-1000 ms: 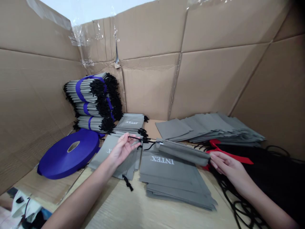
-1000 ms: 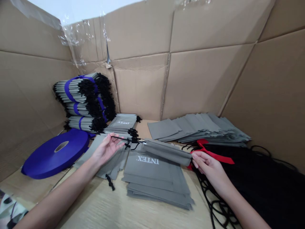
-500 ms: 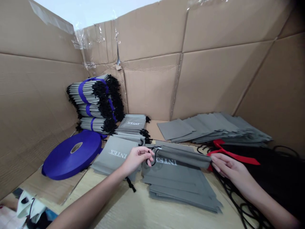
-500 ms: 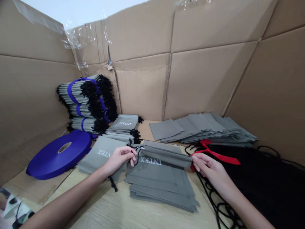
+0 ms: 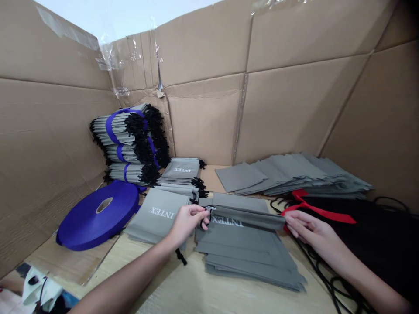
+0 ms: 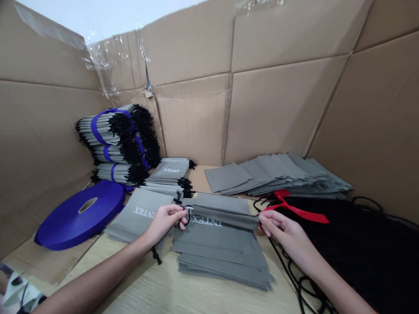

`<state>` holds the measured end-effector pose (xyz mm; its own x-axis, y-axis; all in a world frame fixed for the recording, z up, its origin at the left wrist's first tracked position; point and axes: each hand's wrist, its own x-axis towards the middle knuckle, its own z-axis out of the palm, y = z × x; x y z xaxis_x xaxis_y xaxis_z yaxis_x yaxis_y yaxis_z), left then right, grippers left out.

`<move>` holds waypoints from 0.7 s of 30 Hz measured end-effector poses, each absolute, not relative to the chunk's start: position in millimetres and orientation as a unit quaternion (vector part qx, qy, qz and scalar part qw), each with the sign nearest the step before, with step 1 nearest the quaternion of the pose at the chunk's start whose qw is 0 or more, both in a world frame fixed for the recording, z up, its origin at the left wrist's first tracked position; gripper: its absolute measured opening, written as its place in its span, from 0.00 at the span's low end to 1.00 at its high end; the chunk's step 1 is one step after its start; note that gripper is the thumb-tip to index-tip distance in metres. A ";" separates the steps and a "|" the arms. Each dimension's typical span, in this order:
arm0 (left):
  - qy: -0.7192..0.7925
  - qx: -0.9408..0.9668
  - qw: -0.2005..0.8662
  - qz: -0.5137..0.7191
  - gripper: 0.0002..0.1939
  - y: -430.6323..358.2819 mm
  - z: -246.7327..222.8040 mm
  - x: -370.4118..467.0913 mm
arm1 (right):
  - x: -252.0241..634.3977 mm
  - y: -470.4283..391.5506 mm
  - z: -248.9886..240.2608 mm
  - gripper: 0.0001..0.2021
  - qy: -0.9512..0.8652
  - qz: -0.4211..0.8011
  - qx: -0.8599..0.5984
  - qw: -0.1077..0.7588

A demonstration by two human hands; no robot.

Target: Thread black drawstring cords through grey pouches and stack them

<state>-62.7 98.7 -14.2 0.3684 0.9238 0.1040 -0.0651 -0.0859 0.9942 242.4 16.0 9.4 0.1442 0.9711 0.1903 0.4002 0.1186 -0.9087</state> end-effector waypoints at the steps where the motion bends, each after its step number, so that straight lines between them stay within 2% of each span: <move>1: 0.358 0.598 0.573 0.431 0.16 99.1 -14.5 -62.8 | 242.0 15.7 9.7 0.20 -0.580 0.302 -0.590 0.473; 21: 0.330 0.584 0.572 0.472 0.15 91.8 -3.9 -61.7 | 224.4 15.0 17.3 0.25 -0.533 0.366 -0.595 0.478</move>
<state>-61.7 91.8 -3.9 0.3362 0.9257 0.1735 -0.1551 -0.1272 0.9797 224.4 15.0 17.3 0.1650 0.9835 0.0739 0.2849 0.0242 -0.9583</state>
